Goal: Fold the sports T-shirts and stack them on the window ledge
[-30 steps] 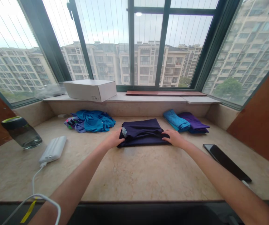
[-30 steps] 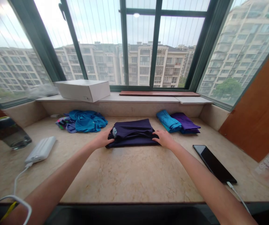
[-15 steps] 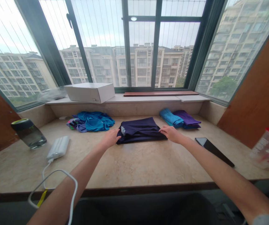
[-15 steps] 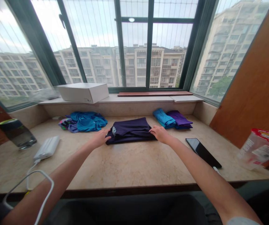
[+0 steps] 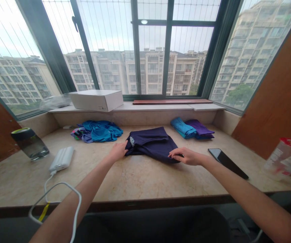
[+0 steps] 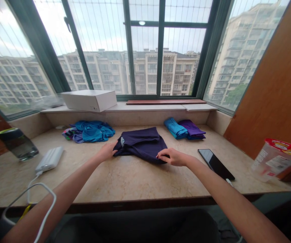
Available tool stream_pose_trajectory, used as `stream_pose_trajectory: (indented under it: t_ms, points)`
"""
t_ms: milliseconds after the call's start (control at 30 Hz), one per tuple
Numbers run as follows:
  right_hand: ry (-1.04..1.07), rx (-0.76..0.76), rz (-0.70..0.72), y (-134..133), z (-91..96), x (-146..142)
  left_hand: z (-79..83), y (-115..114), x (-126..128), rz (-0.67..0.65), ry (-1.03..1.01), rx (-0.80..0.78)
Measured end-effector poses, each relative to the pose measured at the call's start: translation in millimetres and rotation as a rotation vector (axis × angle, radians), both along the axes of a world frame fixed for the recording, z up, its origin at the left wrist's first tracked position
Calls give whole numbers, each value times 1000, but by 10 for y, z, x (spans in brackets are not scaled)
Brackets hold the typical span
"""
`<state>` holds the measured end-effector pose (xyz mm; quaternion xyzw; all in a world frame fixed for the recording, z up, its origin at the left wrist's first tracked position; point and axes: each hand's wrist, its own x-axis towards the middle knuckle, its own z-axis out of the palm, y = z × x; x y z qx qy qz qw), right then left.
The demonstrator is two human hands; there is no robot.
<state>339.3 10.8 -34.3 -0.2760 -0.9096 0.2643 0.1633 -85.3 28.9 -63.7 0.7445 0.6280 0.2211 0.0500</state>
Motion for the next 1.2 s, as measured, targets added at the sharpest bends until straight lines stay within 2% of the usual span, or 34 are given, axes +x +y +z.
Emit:
stream_pose_trajectory:
  t_ms: [100,200,300,400,467,567,600,633,667,700,800,867,933,1033,1133,1200]
  points:
    - [-36,-30,-47,-59,-26,0,30,-10,61,25,20,6]
    - [-40,39,-110,-50,-65,-17,139,-81,105,9,16,38]
    - [-2,118,-150,-17,-82,-10,352,-236,72,-67,-22,83]
    - [52,130,-169,-10,-76,55,633,-494,-45,-208,-248,112]
    - [78,119,-164,-32,-66,129,822,-701,-136,-326,-433,-23]
    - [44,40,-104,-96,-53,249,1023,-952,-203,-533,-568,-529]
    - [8,-3,-87,-117,-50,281,1048,-989,-190,-587,-589,-674]
    - [-30,-39,-86,-132,-48,304,1045,-994,-157,-616,-600,-752]
    - [-62,-52,-106,-137,-46,315,1014,-964,-105,-617,-587,-756]
    - [-87,-36,-145,-129,-45,313,955,-900,-38,-585,-539,-686]
    - [-133,151,-298,-8,-42,221,666,-564,203,-342,-219,-268]
    - [-188,289,-386,151,-51,96,446,-309,346,-209,-33,-112]
    - [-250,385,-461,346,-85,-60,255,-102,442,-156,2,-80]
    - [-299,462,-531,641,-182,-303,45,76,483,-113,-47,-74]
    - [-305,498,-537,878,-278,-492,-80,162,432,-61,-133,-31]
    - [-299,513,-513,1003,-299,-565,-103,229,379,-22,-221,15]
